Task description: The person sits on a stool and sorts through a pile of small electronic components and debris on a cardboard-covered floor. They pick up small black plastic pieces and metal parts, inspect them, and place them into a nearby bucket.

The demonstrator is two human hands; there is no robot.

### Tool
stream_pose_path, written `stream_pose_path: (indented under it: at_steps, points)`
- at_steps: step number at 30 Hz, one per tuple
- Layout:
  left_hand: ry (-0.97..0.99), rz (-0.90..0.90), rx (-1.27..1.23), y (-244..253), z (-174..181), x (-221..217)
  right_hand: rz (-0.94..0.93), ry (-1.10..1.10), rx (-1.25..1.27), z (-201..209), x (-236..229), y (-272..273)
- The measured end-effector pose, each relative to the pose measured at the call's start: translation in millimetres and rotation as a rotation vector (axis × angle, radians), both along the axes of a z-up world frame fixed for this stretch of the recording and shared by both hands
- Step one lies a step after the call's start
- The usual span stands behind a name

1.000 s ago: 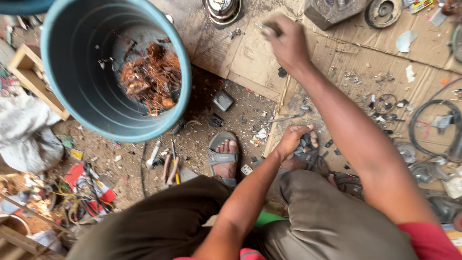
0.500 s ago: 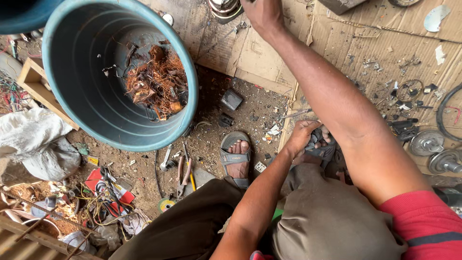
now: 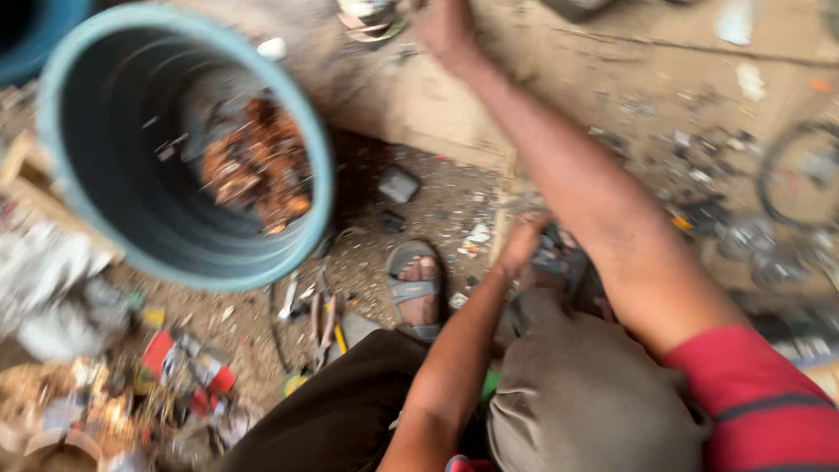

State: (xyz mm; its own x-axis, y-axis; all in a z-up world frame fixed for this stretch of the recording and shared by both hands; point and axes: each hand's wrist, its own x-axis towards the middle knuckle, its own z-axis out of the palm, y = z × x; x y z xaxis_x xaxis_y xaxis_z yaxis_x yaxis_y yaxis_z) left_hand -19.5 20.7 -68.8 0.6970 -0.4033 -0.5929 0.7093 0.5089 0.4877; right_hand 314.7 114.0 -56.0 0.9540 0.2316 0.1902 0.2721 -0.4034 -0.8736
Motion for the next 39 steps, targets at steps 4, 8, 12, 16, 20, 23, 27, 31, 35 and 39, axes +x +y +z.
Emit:
stream_pose_path:
  at_steps: [4, 8, 12, 16, 20, 23, 27, 31, 35, 39]
  points:
    - [-0.055, 0.0, -0.009, -2, 3, 3, 0.039, 0.051, 0.037, 34, -83, -81]
    - [0.174, 0.03, -0.17, 5, 26, 9, -0.188, -0.025, 0.081, 57, -142, -190]
    - [0.155, 0.043, -0.205, 2, 46, 19, -0.507, 0.154, -0.184, 62, -164, -294]
    - [0.124, -0.035, -0.114, 5, 51, 19, -0.231, -0.125, -0.613, 37, -169, -332]
    - [0.141, -0.043, -0.093, -4, 50, 21, -0.157, -0.155, -0.737, 29, -153, -336]
    - [0.132, -0.055, -0.106, -4, 49, 23, -0.414, 0.171, -0.153, 44, -152, -338]
    - [0.166, -0.034, -0.11, -3, 49, 22, -0.288, 0.619, 0.894, 74, -172, -353]
    - [0.167, -0.047, -0.097, -5, 51, 23, -0.198, 0.779, 1.009, 73, -184, -360]
    - [0.149, -0.059, -0.084, -4, 53, 23, -0.126, 0.413, 0.186, 49, -180, -356]
    - [0.158, -0.066, -0.058, -4, 56, 24, 0.002, 0.01, -0.681, 28, -174, -350]
